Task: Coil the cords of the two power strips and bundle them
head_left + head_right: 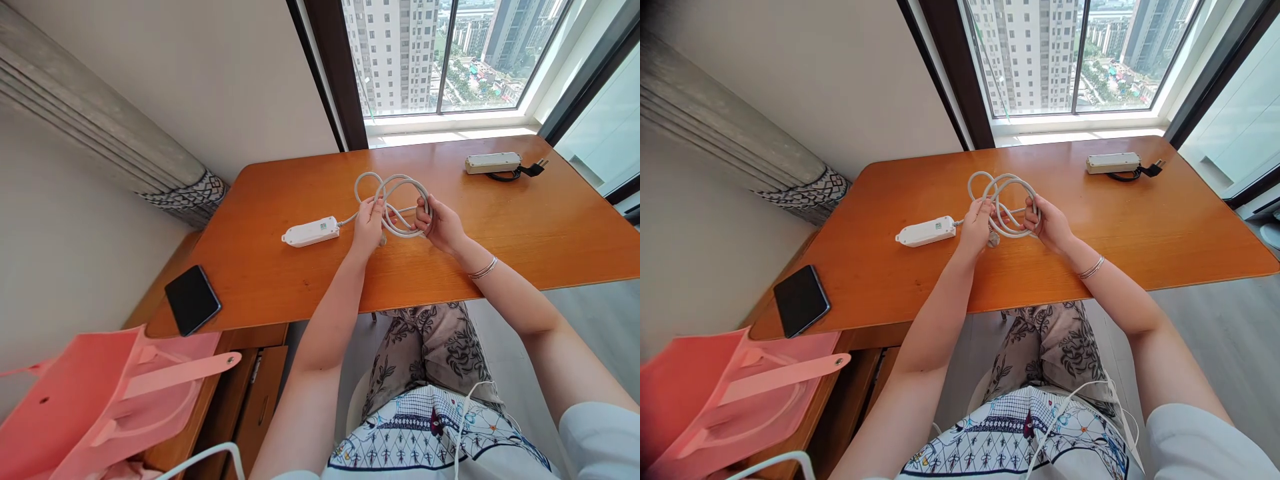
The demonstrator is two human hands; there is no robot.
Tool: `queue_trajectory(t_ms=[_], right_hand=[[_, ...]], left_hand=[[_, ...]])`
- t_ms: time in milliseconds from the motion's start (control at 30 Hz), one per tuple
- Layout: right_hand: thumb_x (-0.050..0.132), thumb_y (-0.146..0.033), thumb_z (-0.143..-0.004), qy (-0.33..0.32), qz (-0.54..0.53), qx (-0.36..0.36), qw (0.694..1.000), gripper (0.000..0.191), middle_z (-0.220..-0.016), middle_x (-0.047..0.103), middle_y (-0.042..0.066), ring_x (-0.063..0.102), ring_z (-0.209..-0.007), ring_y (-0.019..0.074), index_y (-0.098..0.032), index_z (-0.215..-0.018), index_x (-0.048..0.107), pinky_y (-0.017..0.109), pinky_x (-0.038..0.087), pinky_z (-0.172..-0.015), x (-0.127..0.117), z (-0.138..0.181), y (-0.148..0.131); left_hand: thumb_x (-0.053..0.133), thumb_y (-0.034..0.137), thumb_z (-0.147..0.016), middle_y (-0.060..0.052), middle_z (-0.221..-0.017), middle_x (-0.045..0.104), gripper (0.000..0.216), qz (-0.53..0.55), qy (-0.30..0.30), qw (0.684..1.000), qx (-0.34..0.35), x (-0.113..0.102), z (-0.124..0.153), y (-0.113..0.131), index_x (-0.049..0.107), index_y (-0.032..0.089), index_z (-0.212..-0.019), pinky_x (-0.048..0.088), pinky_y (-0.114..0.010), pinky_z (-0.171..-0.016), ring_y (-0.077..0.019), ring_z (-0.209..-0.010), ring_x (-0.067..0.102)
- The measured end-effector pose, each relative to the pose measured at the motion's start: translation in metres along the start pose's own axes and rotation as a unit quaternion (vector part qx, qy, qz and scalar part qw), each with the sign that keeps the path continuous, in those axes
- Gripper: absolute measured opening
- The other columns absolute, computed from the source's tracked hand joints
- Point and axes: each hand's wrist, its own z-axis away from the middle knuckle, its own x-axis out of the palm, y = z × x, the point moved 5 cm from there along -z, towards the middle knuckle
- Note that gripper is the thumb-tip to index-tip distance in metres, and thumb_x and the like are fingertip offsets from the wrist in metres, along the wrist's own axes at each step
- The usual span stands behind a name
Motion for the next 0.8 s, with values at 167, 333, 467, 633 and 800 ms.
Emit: queue_trajectory(t_ms=[167,333,467,633,800], right_hand=[[0.063,-0.075,-0.087,0.074,0.034,-0.005,0.997,0.058,-0.053,0.033,-0.009,0.037,-0.043,0.0078,-0.023,-0.069,0.043,0.025,0.051,-0.055,-0.006,-0.005,0.005],[0.064,-0.081,-0.080,0.077,0.142,-0.039,0.986,0.066,-0.055,0.041,-0.006,0.046,-0.045,0.0084,-0.022,-0.059,0.042,0.026,0.050,-0.052,-0.021,-0.012,0.001],[0.062,-0.084,-0.078,0.069,0.266,-0.139,0.952,0.065,-0.059,0.052,-0.002,0.054,-0.053,0.0120,-0.021,-0.066,0.055,0.027,0.050,-0.054,-0.032,-0.014,-0.012],[0.075,-0.068,-0.079,0.077,0.394,-0.277,0.873,0.062,-0.110,0.072,0.007,0.066,-0.079,0.0164,-0.026,-0.123,0.065,0.031,0.056,-0.072,-0.031,-0.006,-0.027],[0.057,-0.056,-0.097,0.039,0.529,-0.291,0.797,0.043,-0.103,0.076,0.010,0.070,-0.092,0.0233,-0.022,-0.116,0.073,0.038,0.054,-0.088,-0.025,-0.003,-0.026]], left_hand=[[0.065,0.040,-0.095,0.001,-0.077,0.057,0.020,0.094,0.004,0.994,-0.057,0.001,0.001,0.002,0.059,0.021,-0.099,0.064,-0.034,-0.087,-0.0190,-0.091,0.074],[0.060,0.043,-0.097,-0.002,-0.086,0.058,0.023,0.070,-0.008,0.996,-0.053,-0.001,0.000,0.004,0.058,0.020,-0.095,0.064,-0.032,-0.082,-0.0183,-0.093,0.074],[0.056,0.047,-0.100,-0.008,-0.113,0.058,0.027,-0.039,-0.014,0.999,-0.007,0.000,0.000,0.002,0.060,0.020,-0.100,0.064,-0.027,-0.072,-0.0155,-0.092,0.070],[0.061,0.054,-0.095,-0.012,-0.133,0.049,0.039,-0.142,-0.081,0.986,0.042,0.008,0.006,0.002,0.063,0.016,-0.090,0.060,-0.023,-0.061,-0.0140,-0.089,0.065],[0.059,0.052,-0.096,-0.012,-0.136,0.048,0.039,-0.153,-0.128,0.979,0.031,0.014,0.013,0.003,0.062,0.015,-0.086,0.061,-0.025,-0.068,-0.0149,-0.093,0.067]])
